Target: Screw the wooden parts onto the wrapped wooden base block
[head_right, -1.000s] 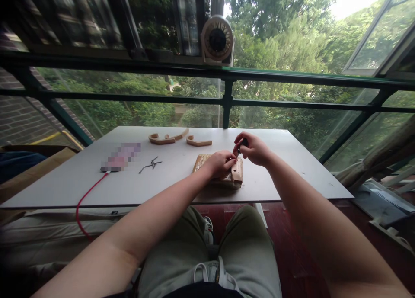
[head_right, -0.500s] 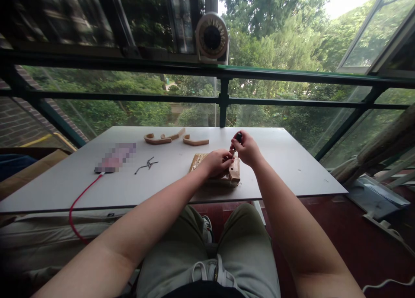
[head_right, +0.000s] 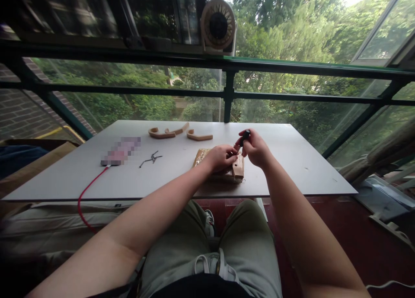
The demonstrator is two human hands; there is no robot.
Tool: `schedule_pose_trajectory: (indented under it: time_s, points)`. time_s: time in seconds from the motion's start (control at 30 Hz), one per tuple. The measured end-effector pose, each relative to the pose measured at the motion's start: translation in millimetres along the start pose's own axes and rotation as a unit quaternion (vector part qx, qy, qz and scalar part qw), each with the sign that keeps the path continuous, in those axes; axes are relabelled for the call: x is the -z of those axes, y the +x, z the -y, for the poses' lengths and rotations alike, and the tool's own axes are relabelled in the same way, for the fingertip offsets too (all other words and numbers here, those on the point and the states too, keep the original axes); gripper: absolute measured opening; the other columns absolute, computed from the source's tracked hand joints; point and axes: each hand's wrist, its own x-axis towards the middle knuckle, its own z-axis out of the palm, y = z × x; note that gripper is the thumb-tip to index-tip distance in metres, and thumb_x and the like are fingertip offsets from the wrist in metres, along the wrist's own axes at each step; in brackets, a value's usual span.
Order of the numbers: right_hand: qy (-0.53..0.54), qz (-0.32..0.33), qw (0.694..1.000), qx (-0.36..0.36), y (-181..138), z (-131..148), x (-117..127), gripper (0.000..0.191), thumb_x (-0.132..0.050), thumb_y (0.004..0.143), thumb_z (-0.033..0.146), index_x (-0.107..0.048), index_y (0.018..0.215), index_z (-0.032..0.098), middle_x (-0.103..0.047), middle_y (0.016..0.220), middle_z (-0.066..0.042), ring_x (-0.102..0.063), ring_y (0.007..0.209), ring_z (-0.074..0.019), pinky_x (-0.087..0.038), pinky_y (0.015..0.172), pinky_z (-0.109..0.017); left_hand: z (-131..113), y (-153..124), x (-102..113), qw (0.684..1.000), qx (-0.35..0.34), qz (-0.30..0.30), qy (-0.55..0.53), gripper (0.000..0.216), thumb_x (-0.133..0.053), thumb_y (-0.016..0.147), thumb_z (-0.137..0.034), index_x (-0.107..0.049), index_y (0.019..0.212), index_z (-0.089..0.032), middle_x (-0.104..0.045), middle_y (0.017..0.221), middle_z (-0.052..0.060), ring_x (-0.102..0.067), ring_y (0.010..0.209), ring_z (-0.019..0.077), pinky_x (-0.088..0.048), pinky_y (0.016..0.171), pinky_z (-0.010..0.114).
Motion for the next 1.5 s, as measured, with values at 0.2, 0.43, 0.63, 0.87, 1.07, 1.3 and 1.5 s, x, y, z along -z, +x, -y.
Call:
schedule_pose_trajectory:
  time_s: [0.2, 0.43, 0.63, 0.87, 1.07, 1.3, 1.5]
  points:
    - [-0.019, 0.005, 1.000, 0.004, 3.1, -1.7, 6.5, 0.021, -0.055, 0.081, 0.029, -0.048, 0.098, 0.018, -0.066, 0.086, -0.004, -0.056, 0.053, -0.0104, -0.048, 0.053, -0.029, 0.6, 0.8, -1.9, 1.000, -0.013, -0.019, 0.007, 0.022, -0.054, 0.081, -0.028, -0.072, 0.094, -0.023, -0.071, 0.099, 0.002, -0.064, 0.090, 0.0174, -0.049, 0.086, 0.027]
    - [-0.119, -0.069, 0.990, -0.013, 5.7, -9.2, 7.8, 0.033, -0.065, 0.075, 0.043, -0.041, 0.081, 0.021, -0.060, 0.071, 0.001, -0.056, 0.051, -0.0114, -0.045, 0.046, -0.026, -2.6, 1.3, -1.8, 1.000, 0.021, -0.007, 0.013, 0.022, -0.055, 0.079, -0.025, -0.071, 0.095, -0.022, -0.071, 0.103, 0.002, -0.063, 0.095, 0.0179, -0.048, 0.090, 0.026]
    - [-0.172, -0.071, 0.982, -0.025, 5.5, -8.6, 6.0, 0.031, -0.060, 0.078, 0.047, -0.041, 0.082, 0.023, -0.052, 0.062, 0.004, -0.055, 0.048, -0.0126, -0.042, 0.043, -0.025, 2.0, 1.4, -4.1, 1.000, -0.005, -0.019, 0.008, 0.020, -0.055, 0.078, -0.024, -0.070, 0.092, -0.022, -0.071, 0.100, 0.002, -0.064, 0.092, 0.0175, -0.049, 0.088, 0.026]
    - [-0.130, -0.074, 0.989, -0.015, 6.0, -8.1, 2.4, 0.029, -0.059, 0.079, 0.046, -0.049, 0.087, 0.021, -0.054, 0.067, 0.003, -0.053, 0.048, -0.0110, -0.046, 0.046, -0.026, -0.6, 1.7, -3.0, 1.000, 0.000, -0.017, 0.009, 0.020, -0.055, 0.078, -0.021, -0.070, 0.091, -0.022, -0.071, 0.100, 0.002, -0.064, 0.091, 0.0174, -0.049, 0.087, 0.026]
    - [-0.107, -0.068, 0.992, -0.016, 6.6, -5.5, 1.8, 0.028, -0.062, 0.078, 0.045, -0.049, 0.079, 0.020, -0.055, 0.065, 0.003, -0.053, 0.048, -0.0111, -0.045, 0.046, -0.026, -2.2, 1.2, -1.7, 1.000, -0.003, -0.018, 0.007, 0.019, -0.055, 0.078, -0.025, -0.069, 0.089, -0.021, -0.070, 0.097, 0.003, -0.063, 0.089, 0.0172, -0.049, 0.085, 0.026]
    - [-0.093, -0.059, 0.994, -0.008, 6.8, -4.4, 2.2, 0.028, -0.064, 0.077, 0.043, -0.050, 0.074, 0.019, -0.053, 0.058, 0.003, -0.052, 0.046, -0.0111, -0.043, 0.045, -0.025, 2.2, 0.4, -3.0, 1.000, -0.017, -0.011, -0.005, 0.020, -0.056, 0.074, -0.023, -0.069, 0.090, -0.021, -0.069, 0.095, 0.002, -0.062, 0.084, 0.0162, -0.049, 0.083, 0.026]
    - [-0.106, -0.061, 0.992, 0.005, 6.2, -2.8, 2.5, 0.027, -0.065, 0.077, 0.042, -0.051, 0.072, 0.019, -0.050, 0.054, 0.003, -0.051, 0.044, -0.0109, -0.040, 0.042, -0.024, 2.6, 1.1, -2.6, 1.000, -0.028, -0.009, -0.007, 0.020, -0.058, 0.077, -0.032, -0.068, 0.089, -0.020, -0.068, 0.094, 0.003, -0.061, 0.083, 0.0163, -0.049, 0.080, 0.026]
